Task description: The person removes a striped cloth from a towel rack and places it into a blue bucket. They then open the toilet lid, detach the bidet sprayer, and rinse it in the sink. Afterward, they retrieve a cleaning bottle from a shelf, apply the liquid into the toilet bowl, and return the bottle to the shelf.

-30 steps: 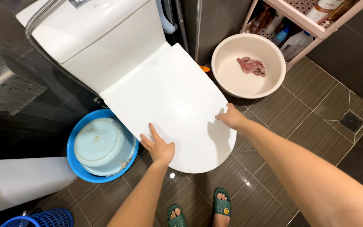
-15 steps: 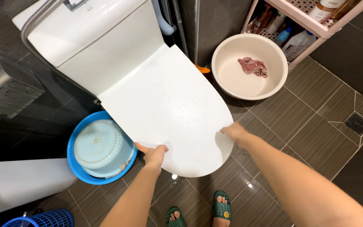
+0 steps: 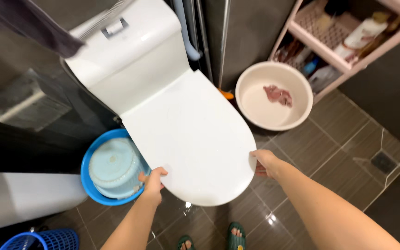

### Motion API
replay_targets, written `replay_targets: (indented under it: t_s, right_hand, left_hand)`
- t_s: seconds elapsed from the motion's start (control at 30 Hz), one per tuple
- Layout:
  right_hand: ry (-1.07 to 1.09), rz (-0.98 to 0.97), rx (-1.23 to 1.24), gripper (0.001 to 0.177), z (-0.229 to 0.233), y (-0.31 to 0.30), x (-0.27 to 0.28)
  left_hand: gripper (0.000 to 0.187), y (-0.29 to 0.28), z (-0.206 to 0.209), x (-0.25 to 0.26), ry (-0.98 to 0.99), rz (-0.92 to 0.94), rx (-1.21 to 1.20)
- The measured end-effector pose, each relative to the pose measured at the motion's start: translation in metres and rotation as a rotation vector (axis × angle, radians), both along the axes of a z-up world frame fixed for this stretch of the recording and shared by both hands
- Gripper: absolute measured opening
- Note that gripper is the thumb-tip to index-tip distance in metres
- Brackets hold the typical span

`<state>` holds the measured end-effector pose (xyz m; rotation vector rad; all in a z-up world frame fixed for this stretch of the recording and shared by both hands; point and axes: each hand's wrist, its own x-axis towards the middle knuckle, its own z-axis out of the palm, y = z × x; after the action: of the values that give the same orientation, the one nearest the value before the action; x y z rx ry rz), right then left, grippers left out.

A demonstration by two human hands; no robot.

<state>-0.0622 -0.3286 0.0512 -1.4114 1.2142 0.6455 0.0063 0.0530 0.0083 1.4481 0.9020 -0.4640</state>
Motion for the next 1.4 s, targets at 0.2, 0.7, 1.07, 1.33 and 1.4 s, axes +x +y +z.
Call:
replay_targets:
  t_s: [0.2,0.7,1.07,1.33,1.4]
  right_hand:
    - [0.046,0.138,0.011,0.034,0.111,-0.017,0.048]
    - [-0.095,0.258,0.034,0.018,0.309,0.025,0.226]
    - [-0.155,0.130,-0.074,0.021,0.333,0.059,0.340]
    - [-0.315,0.146,-0.042,0.037,0.319,0.076,0.389]
    - [-0.352,0.201,-0.004,0.049,0.320,0.080,0.398]
  left_hand:
    - [0.114,0.012,0.065,0.029,0.034,0.154,-0.053]
    - [0.089,0.055,0.184,0.148,0.088,0.347,-0.222]
    - [0.086,0.094,0.140,0.261,0.059,0.301,-0.212]
    - [0.081,0.103,0.160,0.294,0.110,0.361,-0.162]
    - [0.080,0.101,0.173,0.289,0.075,0.322,-0.173]
